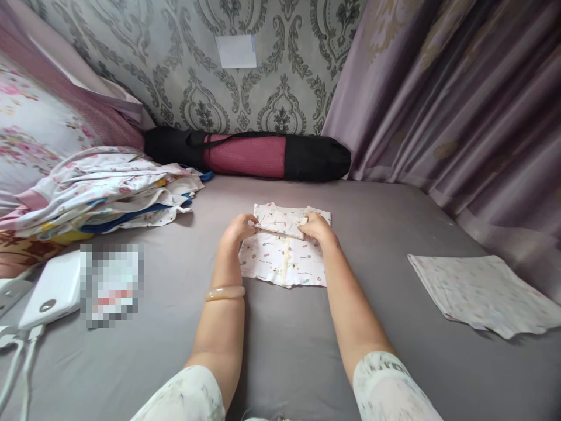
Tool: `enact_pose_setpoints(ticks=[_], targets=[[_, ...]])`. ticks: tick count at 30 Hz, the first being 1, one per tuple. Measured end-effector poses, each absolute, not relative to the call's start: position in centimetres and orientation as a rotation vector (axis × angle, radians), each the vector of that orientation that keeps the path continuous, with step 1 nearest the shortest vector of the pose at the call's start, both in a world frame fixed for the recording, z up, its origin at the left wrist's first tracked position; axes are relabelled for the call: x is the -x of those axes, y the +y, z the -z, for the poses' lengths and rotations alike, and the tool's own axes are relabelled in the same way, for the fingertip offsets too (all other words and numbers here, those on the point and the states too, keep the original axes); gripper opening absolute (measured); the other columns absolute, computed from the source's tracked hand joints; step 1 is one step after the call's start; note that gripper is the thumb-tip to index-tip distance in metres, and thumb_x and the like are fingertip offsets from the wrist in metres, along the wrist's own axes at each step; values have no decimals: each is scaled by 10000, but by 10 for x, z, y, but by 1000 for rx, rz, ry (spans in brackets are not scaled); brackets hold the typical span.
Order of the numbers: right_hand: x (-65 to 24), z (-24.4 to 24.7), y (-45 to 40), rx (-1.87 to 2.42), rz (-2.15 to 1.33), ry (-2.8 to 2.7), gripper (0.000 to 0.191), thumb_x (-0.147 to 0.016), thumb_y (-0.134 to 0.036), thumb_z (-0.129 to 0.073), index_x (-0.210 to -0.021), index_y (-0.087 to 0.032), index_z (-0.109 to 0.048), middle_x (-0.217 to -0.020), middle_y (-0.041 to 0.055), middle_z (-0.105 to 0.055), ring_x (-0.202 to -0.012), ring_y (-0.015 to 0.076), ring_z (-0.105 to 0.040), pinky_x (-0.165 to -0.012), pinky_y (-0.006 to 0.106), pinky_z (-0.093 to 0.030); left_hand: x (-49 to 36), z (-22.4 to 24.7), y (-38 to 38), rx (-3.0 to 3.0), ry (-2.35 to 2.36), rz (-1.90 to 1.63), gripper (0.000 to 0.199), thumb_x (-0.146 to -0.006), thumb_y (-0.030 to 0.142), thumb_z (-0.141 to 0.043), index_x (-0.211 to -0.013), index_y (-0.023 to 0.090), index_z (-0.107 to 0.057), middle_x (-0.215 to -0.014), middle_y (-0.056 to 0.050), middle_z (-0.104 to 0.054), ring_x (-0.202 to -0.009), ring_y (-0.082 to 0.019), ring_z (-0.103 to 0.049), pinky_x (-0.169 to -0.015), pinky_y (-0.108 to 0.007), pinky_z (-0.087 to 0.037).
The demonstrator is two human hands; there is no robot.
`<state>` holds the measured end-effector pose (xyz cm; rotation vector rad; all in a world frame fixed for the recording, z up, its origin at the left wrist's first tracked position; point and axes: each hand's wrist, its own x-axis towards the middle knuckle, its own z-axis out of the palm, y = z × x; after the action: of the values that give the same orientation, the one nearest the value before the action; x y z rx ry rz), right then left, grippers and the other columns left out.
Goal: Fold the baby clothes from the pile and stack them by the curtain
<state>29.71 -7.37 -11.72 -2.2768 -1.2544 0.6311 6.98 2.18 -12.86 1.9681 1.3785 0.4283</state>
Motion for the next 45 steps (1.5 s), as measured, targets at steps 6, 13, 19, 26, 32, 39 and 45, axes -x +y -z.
enact_pose_setpoints(ticks=[6, 13, 19, 26, 32, 39, 45], targets=[[-268, 98, -76, 2528, -305, -1395, 407, -845, -122, -484, -1240, -117, -581, -1266, 204, -580, -1175, 306, -552, -955, 410, -438, -79, 123, 19, -1933, 1400, -644, 118, -682, 311, -697, -721, 200, -704, -655, -54, -646, -636, -205, -617, -637, -287, -490], [-228, 126, -65, 2160, -235, -1925, 569, -938, -189, -319, -1495, -74, -300, -1590, 104, -241, -1474, 246, -117, -1191, 426, -89, -128, 136, 4, -2384, 1195, -613, 451, -795, 47, -412, -1180, 183, -605, -1282, -139, -603, -1223, -247, -525, -1060, -417, -372], [-225, 145, -66, 2199, -304, -1923, 593, -967, -297, -241, -1524, -92, -255, -1604, 78, -193, -1479, 229, -109, -1192, 438, -43, -126, 151, 0, -2475, 1348, -371, 384, -943, 197, -338, -1276, 157, -525, -1456, -167, -453, -1395, -279, -349, -1136, -502, -258], [-231, 138, -67, 2203, -371, -1939, 586, -968, -280, -217, -1528, -110, -254, -1605, 54, -191, -1479, 194, -112, -1192, 391, -52, -128, 151, -1, -2462, 1427, -169, 537, -994, 342, -246, -1462, 95, -339, -1580, -172, -233, -1477, -286, -155, -1169, -515, -169], [-243, 142, -66, 2311, -188, -1740, 606, -983, -333, -232, -1520, -51, -248, -1605, 113, -167, -1482, 235, -81, -1187, 424, -22, -132, 150, -4, -2534, 1478, -435, 530, -981, 323, -255, -1454, 121, -380, -1534, -155, -352, -1455, -278, -242, -1193, -507, -91], [-244, 155, -64, 2356, -223, -1688, 605, -990, -360, -223, -1520, -69, -254, -1590, 115, -223, -1472, 228, -136, -1184, 420, -45, -134, 161, -1, -2450, 1511, -311, 616, -968, 420, -274, -1457, 56, -364, -1553, -210, -277, -1465, -312, -195, -1180, -521, -129], [-247, 152, -64, 2347, -254, -1676, 612, -989, -359, -213, -1518, -53, -253, -1593, 119, -211, -1474, 234, -127, -1186, 423, -46, -134, 154, -3, -2465, 1516, -340, 589, -968, 403, -277, -1430, 62, -409, -1541, -204, -310, -1460, -308, -217, -1181, -530, -127]])
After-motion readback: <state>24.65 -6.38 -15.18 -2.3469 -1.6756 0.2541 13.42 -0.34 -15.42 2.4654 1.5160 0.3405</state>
